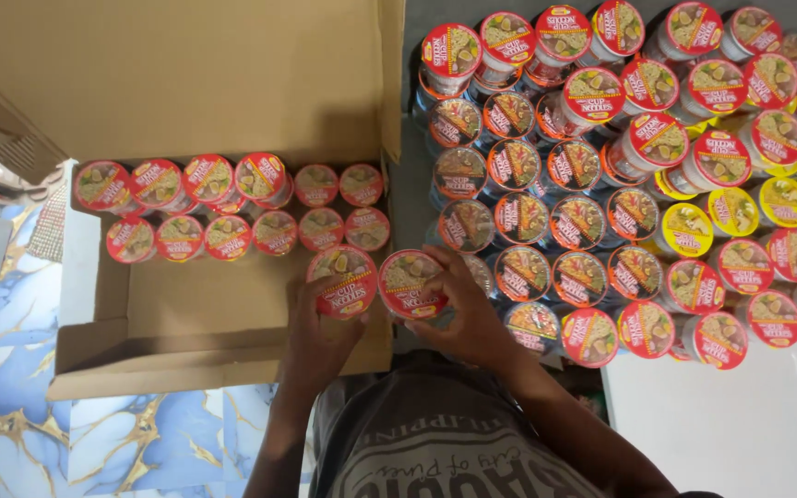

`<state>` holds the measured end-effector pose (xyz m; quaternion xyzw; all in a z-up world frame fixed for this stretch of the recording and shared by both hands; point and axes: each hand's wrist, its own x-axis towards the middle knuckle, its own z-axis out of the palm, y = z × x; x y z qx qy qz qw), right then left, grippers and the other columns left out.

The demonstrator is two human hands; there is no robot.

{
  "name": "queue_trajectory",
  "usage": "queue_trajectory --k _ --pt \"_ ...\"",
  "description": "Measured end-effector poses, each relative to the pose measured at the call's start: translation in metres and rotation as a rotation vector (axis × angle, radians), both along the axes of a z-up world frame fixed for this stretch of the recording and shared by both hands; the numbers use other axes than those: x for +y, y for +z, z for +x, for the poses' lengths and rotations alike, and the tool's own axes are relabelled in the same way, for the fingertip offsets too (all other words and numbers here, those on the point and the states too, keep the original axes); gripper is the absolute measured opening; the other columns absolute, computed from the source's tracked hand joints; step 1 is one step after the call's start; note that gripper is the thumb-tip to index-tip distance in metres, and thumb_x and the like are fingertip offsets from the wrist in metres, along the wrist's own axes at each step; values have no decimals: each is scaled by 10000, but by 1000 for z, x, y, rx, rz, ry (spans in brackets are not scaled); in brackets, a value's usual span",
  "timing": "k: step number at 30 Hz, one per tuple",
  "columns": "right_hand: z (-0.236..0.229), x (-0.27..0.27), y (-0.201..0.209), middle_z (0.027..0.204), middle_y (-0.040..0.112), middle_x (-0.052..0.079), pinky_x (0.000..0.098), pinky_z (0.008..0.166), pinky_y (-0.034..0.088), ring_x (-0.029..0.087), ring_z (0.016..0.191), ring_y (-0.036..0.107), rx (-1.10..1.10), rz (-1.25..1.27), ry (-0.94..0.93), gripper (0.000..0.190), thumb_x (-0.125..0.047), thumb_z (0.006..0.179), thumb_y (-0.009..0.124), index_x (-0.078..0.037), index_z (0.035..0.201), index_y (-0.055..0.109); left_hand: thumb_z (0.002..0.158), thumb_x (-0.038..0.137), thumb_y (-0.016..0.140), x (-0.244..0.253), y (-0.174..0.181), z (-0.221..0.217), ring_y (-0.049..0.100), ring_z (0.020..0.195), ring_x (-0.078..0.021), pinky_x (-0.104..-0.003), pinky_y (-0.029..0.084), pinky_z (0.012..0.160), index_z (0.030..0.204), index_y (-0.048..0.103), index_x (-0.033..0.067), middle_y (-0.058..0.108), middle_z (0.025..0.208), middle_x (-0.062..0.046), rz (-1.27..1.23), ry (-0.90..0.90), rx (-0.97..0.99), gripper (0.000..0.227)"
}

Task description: The person packs instant noodle cups into a cardboard box. They pick up the cups from a large stack on a table and place them into the box, arranging them in rows.

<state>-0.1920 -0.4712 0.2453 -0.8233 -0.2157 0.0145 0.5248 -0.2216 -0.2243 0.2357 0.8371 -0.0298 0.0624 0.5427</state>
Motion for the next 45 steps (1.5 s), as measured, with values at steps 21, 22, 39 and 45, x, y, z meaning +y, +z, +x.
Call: queue_trajectory --k 21,22,39,45 --pt "40 150 -103 1531 478 215 413 1089 469 334 1407 508 78 -9 -444 369 -102 708 864 -91 1002 642 811 140 807 116 -91 100 434 1429 -469 -515 445 1109 1096 599 34 357 1567 -296 144 -95 -1 368" --pt "45 153 -108 1502 481 218 412 1084 477 341 1403 503 74 9 -481 365 -100 706 875 -88 999 656 806 128 798 116 -98 108 409 1420 -491 -533 437 1093 1086 583 24 323 1565 -307 193 -99 22 367" --pt "140 148 -176 1513 505 185 458 1129 417 384 1352 514 -78 -124 -697 404 -132 692 942 -74 980 666 841 225 774 89 -163 210 292 1438 -504 -676 254 1121 1159 595 24 304 1582 -279 547 -96 -184 417" --pt "146 156 -186 1521 417 209 476 1085 411 420 1330 462 -64 -246 -678 434 -96 700 905 -81 1030 624 827 234 767 86 -165 215 262 1486 -461 -647 229 1121 1181 596 66 338 1603 -191 631 -79 -135 428"
